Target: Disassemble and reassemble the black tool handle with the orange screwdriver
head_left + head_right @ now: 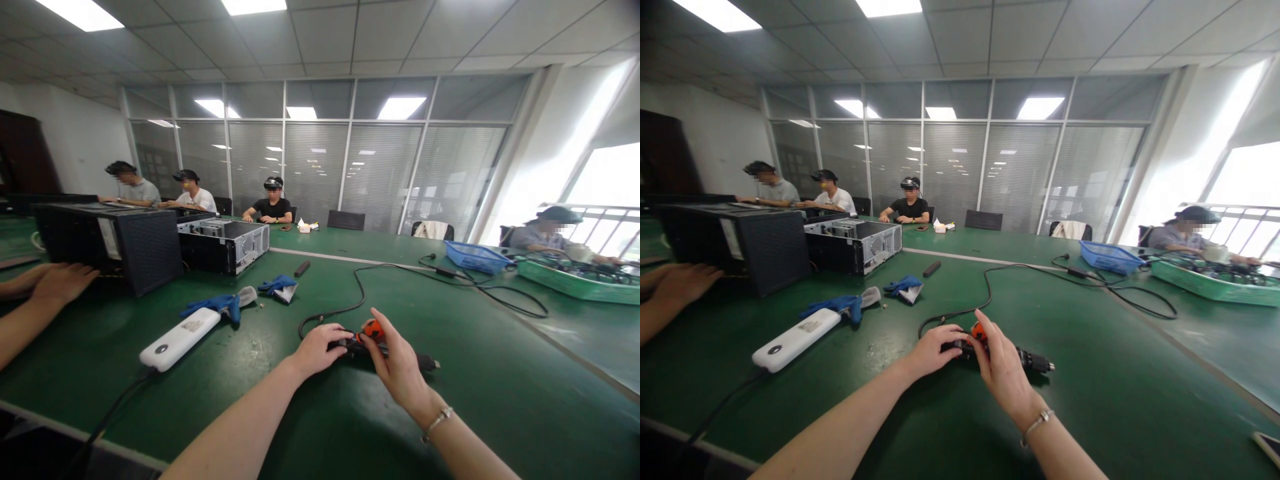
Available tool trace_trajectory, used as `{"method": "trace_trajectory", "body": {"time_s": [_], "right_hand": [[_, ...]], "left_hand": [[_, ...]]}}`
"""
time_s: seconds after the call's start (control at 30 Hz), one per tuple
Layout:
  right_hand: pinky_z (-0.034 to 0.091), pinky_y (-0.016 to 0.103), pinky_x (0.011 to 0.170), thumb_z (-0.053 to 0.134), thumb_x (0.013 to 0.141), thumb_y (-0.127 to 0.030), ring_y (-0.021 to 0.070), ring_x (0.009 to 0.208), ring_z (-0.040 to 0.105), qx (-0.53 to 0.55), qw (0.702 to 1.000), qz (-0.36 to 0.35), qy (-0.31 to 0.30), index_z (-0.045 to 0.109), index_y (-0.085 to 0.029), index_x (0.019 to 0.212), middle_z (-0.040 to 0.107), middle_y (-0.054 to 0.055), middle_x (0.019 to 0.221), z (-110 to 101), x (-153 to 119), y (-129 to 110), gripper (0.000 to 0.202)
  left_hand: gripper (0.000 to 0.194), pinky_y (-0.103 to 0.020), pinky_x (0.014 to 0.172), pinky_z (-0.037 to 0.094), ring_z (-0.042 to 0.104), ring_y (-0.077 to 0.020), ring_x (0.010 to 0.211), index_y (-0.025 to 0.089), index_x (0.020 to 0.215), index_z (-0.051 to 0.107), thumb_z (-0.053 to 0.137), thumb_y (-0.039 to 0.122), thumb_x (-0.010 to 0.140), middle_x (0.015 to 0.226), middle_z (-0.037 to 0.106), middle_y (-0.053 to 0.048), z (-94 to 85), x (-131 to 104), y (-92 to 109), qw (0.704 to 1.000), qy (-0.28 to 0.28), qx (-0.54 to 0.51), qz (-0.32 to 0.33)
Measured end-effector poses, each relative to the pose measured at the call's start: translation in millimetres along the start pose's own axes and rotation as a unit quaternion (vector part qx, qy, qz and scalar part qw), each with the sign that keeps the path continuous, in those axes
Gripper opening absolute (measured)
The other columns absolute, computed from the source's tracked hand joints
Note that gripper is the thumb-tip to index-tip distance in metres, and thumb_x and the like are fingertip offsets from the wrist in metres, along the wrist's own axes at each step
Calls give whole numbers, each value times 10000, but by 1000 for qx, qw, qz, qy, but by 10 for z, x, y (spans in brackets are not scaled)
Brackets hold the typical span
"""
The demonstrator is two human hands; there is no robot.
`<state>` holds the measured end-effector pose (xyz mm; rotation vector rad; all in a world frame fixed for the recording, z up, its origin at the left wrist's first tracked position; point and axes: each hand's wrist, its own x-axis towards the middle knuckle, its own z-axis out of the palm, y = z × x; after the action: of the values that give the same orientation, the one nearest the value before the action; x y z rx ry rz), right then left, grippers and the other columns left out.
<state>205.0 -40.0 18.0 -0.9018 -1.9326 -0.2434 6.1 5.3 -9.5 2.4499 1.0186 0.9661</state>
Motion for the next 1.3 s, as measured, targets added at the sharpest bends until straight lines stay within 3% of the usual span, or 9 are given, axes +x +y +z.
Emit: {"method": "trace_trajectory", "body": {"time_s": [0.27,0.43,0.67,0.87,1.0,1.13,1.23,1.3], "right_hand": [[572,351,788,432,949,-225,207,932,652,17,999,-33,-4,303,-229,1414,637,100,1066,3,11,-24,483],[536,361,851,402,942,-142,194,999,610,79,993,-65,-53,247,-254,1443,603,97,1129,-16,46,-105,536],[546,364,741,460,933,-248,210,824,621,20,998,45,-32,375,-228,1392,626,80,955,14,212,-144,468],[529,318,797,418,931,-183,181,904,603,80,996,46,-13,429,-265,1370,580,81,1045,82,334,-324,447],[514,335,871,407,932,-173,192,1021,586,99,993,56,15,342,-258,1423,565,97,1155,80,243,-321,502],[530,360,832,488,913,-225,211,967,597,57,996,56,36,442,-264,1352,567,99,1111,59,187,-246,444],[535,339,798,450,928,-183,193,917,605,69,997,32,18,426,-274,1358,592,80,1043,71,175,-226,440],[525,338,836,413,934,-144,191,982,593,93,996,12,1,351,-268,1403,581,89,1104,86,167,-234,489]], "left_hand": [[372,-336,1008,408,587,-216,1099,247,1180,641,646,205,810,1233,607,-47,33,10,-34,1000,8,12,4],[300,-320,985,429,590,-211,1077,242,1115,667,631,207,819,1193,623,-39,35,33,-36,1000,-1,8,15],[299,-346,1000,418,576,-228,1103,235,1103,667,641,201,807,1219,607,-47,31,26,-24,1000,3,17,-2],[203,-322,945,449,595,-209,1022,200,1019,675,628,187,822,1104,643,-48,24,19,-10,999,0,16,29],[262,-344,984,426,570,-224,1083,209,1075,648,654,224,814,1199,600,-58,5,15,-9,999,-8,17,31],[348,-370,1021,399,551,-234,1118,190,1149,589,659,208,809,1197,604,-72,-42,9,1,999,-17,11,30],[296,-379,1022,400,546,-231,1125,202,1119,595,631,180,826,1204,602,-60,-77,13,20,999,-26,15,30],[241,-366,1017,403,549,-225,1120,197,1079,609,607,160,840,1188,610,-56,-92,20,35,999,-31,16,33]]}}
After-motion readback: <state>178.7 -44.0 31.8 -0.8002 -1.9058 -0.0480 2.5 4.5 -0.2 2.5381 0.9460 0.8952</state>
